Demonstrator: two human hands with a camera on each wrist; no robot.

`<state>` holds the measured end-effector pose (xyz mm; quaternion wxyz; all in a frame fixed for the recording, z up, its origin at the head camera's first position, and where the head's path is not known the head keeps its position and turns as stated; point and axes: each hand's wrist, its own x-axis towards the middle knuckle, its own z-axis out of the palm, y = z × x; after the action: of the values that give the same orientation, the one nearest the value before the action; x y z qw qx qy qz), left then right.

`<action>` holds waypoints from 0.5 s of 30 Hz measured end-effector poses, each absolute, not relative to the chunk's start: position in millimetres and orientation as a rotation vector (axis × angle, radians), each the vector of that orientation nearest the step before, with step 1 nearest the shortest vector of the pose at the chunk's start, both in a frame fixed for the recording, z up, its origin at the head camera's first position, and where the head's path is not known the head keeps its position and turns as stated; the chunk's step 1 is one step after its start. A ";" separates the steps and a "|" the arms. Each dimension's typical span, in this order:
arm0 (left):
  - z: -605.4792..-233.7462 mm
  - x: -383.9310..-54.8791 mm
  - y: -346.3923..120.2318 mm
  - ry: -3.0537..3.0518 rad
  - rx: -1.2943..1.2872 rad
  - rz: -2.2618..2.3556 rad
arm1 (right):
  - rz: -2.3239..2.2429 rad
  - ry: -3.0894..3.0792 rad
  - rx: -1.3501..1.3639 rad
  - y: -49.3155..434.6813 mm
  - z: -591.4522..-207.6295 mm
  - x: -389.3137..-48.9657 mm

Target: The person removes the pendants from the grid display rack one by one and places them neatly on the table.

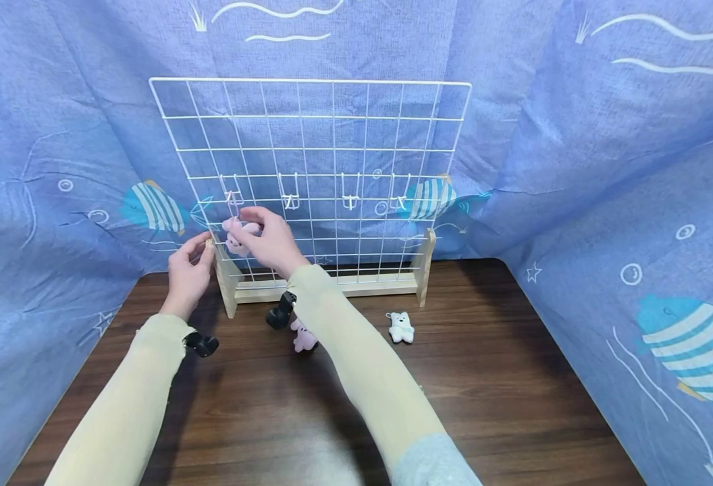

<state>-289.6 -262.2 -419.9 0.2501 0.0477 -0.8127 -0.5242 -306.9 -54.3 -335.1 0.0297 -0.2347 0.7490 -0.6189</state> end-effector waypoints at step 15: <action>-420.5 -291.2 -261.6 -2.203 0.128 -1.440 | -1.816 2.256 -0.775 -58.9 -327.3 -313.3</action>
<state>-291.2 -261.6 -420.5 0.2506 0.0469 -0.8094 -0.5289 -313.3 -58.9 -327.3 0.0716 -0.2579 0.7506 -0.6041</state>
